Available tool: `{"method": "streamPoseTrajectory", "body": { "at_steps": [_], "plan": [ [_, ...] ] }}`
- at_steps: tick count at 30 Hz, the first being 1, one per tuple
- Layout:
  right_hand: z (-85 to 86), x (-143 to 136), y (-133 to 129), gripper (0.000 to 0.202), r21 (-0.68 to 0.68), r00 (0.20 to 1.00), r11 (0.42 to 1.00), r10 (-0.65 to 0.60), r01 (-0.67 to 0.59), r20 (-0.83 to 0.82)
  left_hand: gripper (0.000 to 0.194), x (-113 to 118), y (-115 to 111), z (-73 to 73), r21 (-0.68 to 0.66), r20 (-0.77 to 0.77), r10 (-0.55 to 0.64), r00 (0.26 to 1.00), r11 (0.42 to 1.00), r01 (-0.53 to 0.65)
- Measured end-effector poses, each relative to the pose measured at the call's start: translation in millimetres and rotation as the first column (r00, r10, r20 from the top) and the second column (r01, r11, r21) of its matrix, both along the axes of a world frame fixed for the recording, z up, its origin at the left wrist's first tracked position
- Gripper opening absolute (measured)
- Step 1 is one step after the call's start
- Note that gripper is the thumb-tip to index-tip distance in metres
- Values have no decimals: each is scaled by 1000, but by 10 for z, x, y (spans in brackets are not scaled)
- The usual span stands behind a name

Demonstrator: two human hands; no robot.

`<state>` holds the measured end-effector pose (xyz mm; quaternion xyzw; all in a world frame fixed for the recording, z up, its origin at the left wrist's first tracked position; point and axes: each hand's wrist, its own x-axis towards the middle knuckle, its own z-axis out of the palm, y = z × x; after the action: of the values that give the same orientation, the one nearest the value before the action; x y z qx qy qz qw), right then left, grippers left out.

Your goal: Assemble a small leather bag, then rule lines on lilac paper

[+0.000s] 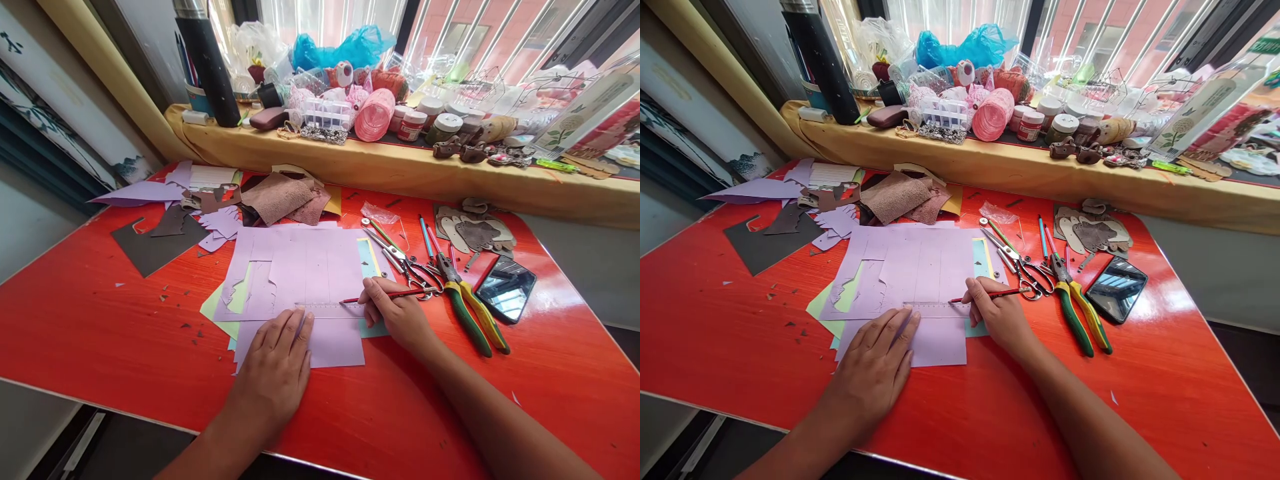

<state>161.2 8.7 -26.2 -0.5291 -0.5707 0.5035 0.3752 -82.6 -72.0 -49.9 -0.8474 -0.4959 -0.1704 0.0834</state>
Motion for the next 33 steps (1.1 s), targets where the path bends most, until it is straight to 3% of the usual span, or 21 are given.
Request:
{"method": "streamPoseTrajectory", "body": {
  "at_steps": [33],
  "plan": [
    [-6, -15, -17, 62, 9, 1000, 1000, -23, 23, 8, 45, -2, -2, 8, -8, 2, -3, 1000, 1000, 3]
  ]
}}
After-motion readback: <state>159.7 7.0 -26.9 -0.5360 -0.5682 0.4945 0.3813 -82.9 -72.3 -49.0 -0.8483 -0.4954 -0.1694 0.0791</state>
